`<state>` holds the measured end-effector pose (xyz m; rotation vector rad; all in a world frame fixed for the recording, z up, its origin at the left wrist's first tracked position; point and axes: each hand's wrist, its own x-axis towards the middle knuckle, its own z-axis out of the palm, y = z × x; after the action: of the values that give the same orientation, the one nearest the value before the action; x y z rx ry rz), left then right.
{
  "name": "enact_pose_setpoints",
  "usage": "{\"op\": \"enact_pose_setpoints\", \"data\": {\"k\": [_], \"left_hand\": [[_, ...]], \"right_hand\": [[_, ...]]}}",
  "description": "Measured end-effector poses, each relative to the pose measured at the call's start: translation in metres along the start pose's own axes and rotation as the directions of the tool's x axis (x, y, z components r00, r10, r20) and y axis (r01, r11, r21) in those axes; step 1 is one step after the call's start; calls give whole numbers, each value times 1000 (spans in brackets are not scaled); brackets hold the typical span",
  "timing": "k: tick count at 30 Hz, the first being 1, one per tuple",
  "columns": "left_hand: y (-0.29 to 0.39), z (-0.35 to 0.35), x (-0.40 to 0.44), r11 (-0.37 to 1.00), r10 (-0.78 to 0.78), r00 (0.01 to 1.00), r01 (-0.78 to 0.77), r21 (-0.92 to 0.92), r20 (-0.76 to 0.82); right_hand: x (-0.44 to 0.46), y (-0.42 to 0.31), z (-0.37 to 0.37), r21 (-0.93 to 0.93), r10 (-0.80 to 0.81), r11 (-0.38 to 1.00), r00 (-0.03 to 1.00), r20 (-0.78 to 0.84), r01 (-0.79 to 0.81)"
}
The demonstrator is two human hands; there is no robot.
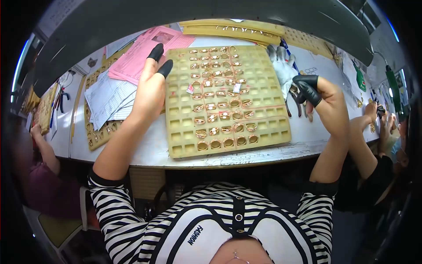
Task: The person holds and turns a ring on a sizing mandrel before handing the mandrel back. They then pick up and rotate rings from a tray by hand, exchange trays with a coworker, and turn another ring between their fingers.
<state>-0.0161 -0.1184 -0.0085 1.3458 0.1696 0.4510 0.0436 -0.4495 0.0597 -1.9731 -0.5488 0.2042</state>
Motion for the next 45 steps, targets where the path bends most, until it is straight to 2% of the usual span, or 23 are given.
{"op": "enact_pose_setpoints", "data": {"k": [2, 5, 6, 7, 9, 11, 12, 14, 16, 17, 18, 21, 23, 25, 27, 28, 29, 31, 33, 38, 40, 42, 45], "left_hand": [[-5, -3, -6, 976, 106, 986, -129, 177, 130], [-7, 3, -27, 865, 243, 878, -389, 316, 413], [-4, 4, -33, 672, 304, 771, -590, 448, 559], [0, 9, -40, 666, 296, 702, -638, 387, 647], [6, 12, -43, 421, 328, 419, -867, 266, 847], [4, 9, -48, 292, 238, 240, -942, 166, 941], [5, 9, -51, 312, 174, 214, -938, 152, 961], [2, 9, -52, 283, 114, 209, -944, 170, 971], [1, 11, -51, 348, 121, 237, -920, 182, 964], [1, 10, -51, 329, 107, 223, -928, 177, 969], [-5, 11, -53, 323, 168, 242, -929, 179, 956], [-3, 11, -51, 316, 149, 235, -932, 179, 961], [1, 9, -47, 376, 93, 238, -908, 187, 967], [5, 15, -44, 427, 197, 324, -878, 217, 925], [4, 17, -44, 546, 280, 511, -781, 303, 813], [7, 18, -43, 580, 211, 628, -697, 422, 749], [7, 25, -39, 702, 261, 716, -601, 382, 647], [9, 31, -28, 734, 186, 807, -493, 467, 560], [13, 35, -21, 838, -18, 867, -259, 481, 497], [2, 38, -23, 995, -96, 831, 71, 67, 548], [0, 35, -25, 992, -119, 802, 114, 45, 585], [1, 33, -28, 991, -24, 824, -54, 120, 566], [1, 31, -27, 985, -93, 819, -8, 173, 567]], "right_hand": [[18, -1, 11, -81, -184, 980, 983, 14, 184], [42, 1, 25, -238, -248, 936, 966, 75, 259], [52, 8, 29, -249, -283, 921, 954, 103, 300], [61, 17, 35, -256, -241, 929, 962, 126, 266], [71, 28, 41, -256, -225, 928, 955, 191, 270], [75, 37, 50, -257, -323, 888, 914, 244, 382], [74, 38, 52, -301, -272, 888, 925, 265, 347], [74, 40, 58, -359, -285, 857, 921, 266, 369], [75, 50, 63, -419, -403, 764, 870, 283, 490], [74, 48, 63, -474, -365, 751, 887, 282, 460], [73, 48, 64, -478, -408, 725, 869, 281, 495], [72, 48, 67, -525, -493, 635, 820, 290, 567], [73, 51, 66, -542, -497, 614, 814, 300, 574], [75, 56, 68, -506, -520, 644, 814, 260, 573], [75, 56, 65, -397, -475, 760, 857, 201, 514], [75, 51, 67, -307, -441, 827, 882, 166, 471], [69, 39, 68, -159, -418, 884, 895, 154, 440], [64, 31, 72, -53, -519, 846, 841, 151, 531], [55, 22, 75, -9, -549, 829, 817, 175, 559], [45, 21, 83, -50, -652, 748, 747, 126, 662], [45, 21, 88, -101, -724, 673, 681, 113, 733], [44, 23, 92, -175, -743, 642, 662, 95, 746], [46, 30, 95, -203, -753, 627, 652, 89, 752]]}}
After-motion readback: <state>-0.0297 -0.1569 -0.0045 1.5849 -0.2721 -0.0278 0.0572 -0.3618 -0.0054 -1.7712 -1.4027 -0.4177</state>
